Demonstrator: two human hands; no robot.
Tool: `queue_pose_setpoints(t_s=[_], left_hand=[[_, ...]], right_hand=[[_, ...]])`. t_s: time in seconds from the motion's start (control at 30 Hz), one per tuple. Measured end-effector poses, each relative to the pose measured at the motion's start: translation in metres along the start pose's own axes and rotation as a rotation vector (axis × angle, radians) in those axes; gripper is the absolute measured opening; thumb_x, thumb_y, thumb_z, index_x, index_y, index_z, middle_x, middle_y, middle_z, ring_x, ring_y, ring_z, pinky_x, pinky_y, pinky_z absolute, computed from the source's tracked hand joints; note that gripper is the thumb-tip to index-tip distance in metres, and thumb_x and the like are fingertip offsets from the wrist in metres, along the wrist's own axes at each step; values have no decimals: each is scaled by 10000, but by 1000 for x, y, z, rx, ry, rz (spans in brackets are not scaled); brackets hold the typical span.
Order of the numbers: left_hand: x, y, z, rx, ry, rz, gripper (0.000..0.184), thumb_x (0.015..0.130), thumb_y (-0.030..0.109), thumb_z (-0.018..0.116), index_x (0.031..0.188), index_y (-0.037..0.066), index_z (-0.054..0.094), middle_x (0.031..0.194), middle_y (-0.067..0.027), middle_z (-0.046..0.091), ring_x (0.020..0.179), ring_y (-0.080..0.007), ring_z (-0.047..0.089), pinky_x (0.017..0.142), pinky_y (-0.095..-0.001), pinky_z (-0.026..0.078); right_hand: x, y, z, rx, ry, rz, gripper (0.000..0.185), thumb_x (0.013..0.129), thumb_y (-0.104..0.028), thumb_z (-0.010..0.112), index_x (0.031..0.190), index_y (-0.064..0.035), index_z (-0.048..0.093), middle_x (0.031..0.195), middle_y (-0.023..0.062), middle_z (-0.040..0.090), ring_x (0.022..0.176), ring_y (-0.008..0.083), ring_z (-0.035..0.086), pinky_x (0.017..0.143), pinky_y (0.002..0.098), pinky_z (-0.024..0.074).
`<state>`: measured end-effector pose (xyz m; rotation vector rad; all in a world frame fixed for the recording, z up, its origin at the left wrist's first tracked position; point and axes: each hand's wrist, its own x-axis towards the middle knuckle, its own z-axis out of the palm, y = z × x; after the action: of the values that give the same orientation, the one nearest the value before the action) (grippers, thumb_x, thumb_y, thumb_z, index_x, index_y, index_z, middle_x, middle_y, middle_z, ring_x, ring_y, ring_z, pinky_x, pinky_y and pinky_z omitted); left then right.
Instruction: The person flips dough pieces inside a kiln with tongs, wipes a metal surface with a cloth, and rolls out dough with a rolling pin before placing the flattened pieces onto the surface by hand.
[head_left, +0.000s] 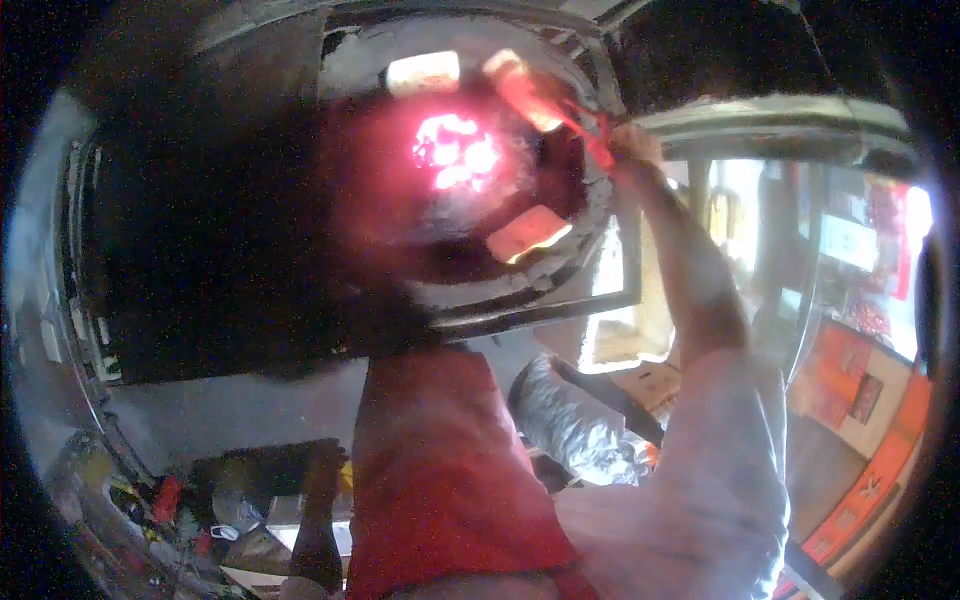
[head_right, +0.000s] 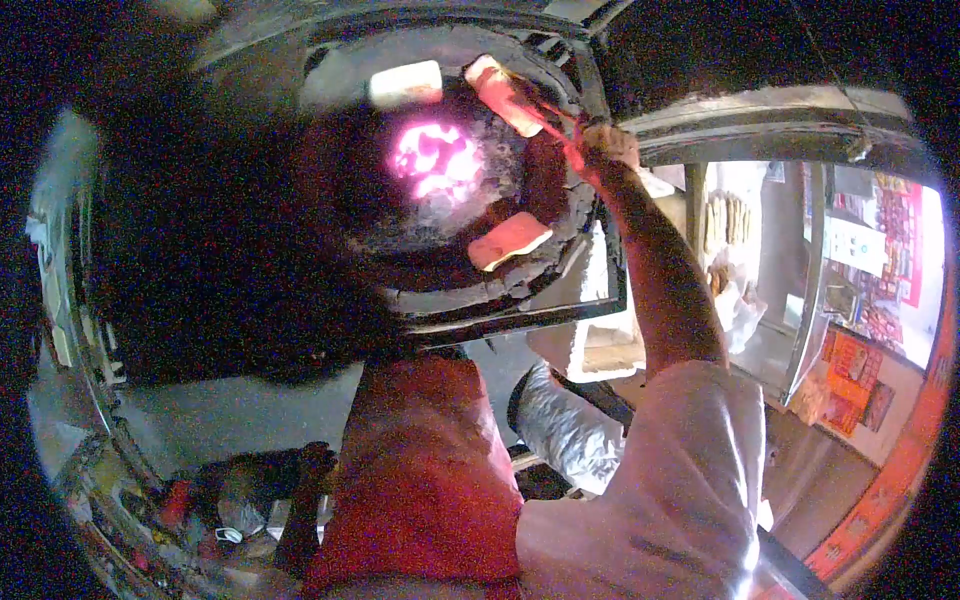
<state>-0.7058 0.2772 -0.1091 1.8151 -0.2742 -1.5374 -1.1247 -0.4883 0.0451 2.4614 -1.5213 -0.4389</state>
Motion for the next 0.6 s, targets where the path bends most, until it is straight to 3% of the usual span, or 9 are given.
queue_pose_setpoints(t_s=[0.13,0.17,0.23,0.3,0.33,0.37,0.47,0.53,0.6], left_hand=[[18,-56,-37,539,-120,148,374,1023,216,603,1362,60,577,1297,-130,599,1125,-263,623,970,-373,546],[43,-167,-65,650,-35,364,377,1027,228,593,1364,58,575,1284,-133,606,1116,-262,625,958,-374,549],[58,-166,-43,926,266,770,385,1037,252,574,1367,54,570,1258,-141,621,1099,-261,628,935,-376,556],[58,-193,-76,503,-11,141,354,1028,260,590,1316,56,611,1235,-142,642,1128,-276,624,980,-399,534],[47,-142,-71,355,-37,-169,340,1023,264,598,1290,56,631,1223,-143,653,1143,-283,622,1002,-410,523],[39,-116,-56,199,-15,-157,321,1014,276,611,1248,61,654,1209,-141,661,1141,-286,625,1004,-413,521],[22,-32,-18,-107,20,-129,290,996,299,638,1164,70,699,1183,-137,679,1137,-292,632,1008,-420,518],[24,-27,-28,671,-43,198,252,968,286,668,1113,85,715,1173,-117,685,1112,-287,643,973,-421,536],[31,-45,-42,769,-62,240,286,979,307,644,1145,80,700,1173,-132,686,1090,-301,652,946,-436,545]], right_hand=[[23,2,-3,-171,-88,-24,426,934,-514,614,1088,-133,728,1007,125,713,959,321,727,820,464,560],[23,-4,-19,-154,-154,-6,444,936,-511,614,1131,-125,714,1021,126,710,980,319,723,824,465,560],[28,-11,-36,-117,-235,26,508,951,-494,604,1274,-105,645,1075,125,704,1057,311,707,829,476,560],[38,-3,-17,-107,-179,-50,499,949,-470,619,1296,-110,623,1067,120,699,1055,299,701,824,462,561],[46,4,6,-93,-127,-128,496,947,-445,634,1317,-116,602,1060,114,694,1053,287,695,820,447,561],[81,18,80,-220,-124,-58,478,914,-401,690,1294,-124,604,1026,104,677,1017,264,686,817,392,559],[66,-4,67,-70,-156,-49,462,905,-412,703,1275,-146,633,1037,114,699,1017,276,699,833,399,569],[38,-23,28,82,-180,-21,446,895,-422,717,1257,-167,662,1047,124,722,1017,288,711,849,405,578],[5,-33,-17,230,-194,13,431,885,-433,730,1238,-189,691,1058,133,745,1017,301,724,865,412,587]])
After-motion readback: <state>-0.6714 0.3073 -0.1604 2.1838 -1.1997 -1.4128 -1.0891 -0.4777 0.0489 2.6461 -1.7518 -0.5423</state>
